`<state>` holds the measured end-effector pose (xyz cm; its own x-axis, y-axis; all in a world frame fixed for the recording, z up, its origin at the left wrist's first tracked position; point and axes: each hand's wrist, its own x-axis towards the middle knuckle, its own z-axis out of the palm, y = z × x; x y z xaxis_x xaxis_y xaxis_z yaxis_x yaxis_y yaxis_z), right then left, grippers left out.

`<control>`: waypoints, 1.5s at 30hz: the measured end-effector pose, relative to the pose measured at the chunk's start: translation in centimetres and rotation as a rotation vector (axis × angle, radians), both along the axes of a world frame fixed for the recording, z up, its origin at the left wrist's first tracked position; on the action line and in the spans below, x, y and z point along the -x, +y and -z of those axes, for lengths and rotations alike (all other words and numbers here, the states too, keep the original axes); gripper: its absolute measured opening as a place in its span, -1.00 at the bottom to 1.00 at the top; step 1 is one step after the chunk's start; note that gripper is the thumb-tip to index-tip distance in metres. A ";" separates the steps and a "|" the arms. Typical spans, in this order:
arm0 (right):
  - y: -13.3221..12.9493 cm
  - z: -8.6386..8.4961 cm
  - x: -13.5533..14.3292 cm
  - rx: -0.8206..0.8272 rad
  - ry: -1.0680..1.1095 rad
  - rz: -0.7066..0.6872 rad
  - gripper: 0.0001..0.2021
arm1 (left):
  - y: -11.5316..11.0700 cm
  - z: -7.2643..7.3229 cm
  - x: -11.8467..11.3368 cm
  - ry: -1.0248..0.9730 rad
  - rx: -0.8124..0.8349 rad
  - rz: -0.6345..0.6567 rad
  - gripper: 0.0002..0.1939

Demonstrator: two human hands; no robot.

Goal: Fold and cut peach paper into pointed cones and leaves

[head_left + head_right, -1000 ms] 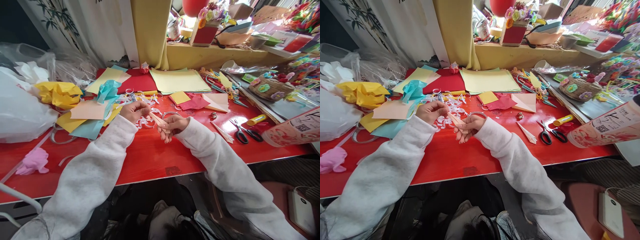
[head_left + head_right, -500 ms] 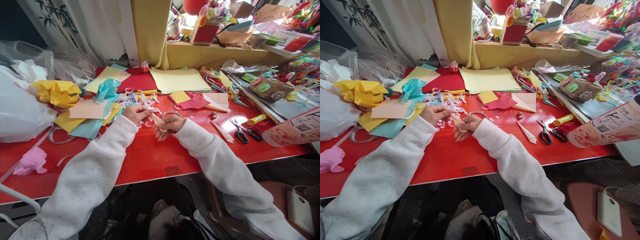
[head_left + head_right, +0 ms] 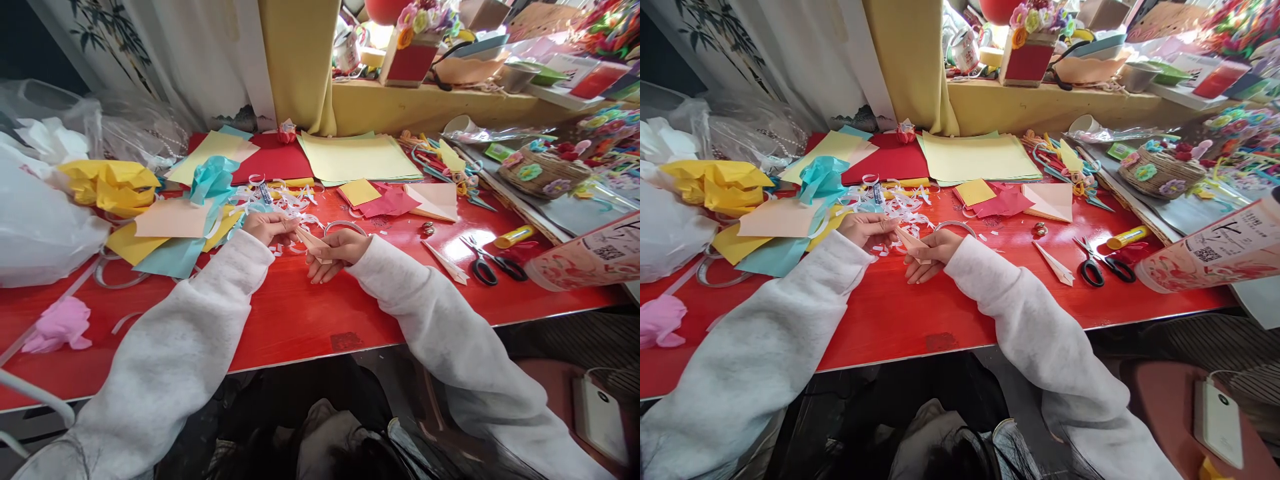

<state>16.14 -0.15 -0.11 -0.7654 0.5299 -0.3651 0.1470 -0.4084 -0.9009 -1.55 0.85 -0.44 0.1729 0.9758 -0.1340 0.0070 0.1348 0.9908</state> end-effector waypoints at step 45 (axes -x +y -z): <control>0.6 0.5 0.7 -0.620 -0.106 0.506 -0.73 | -0.3 0.2 -0.4 0.273 -0.274 0.163 -0.63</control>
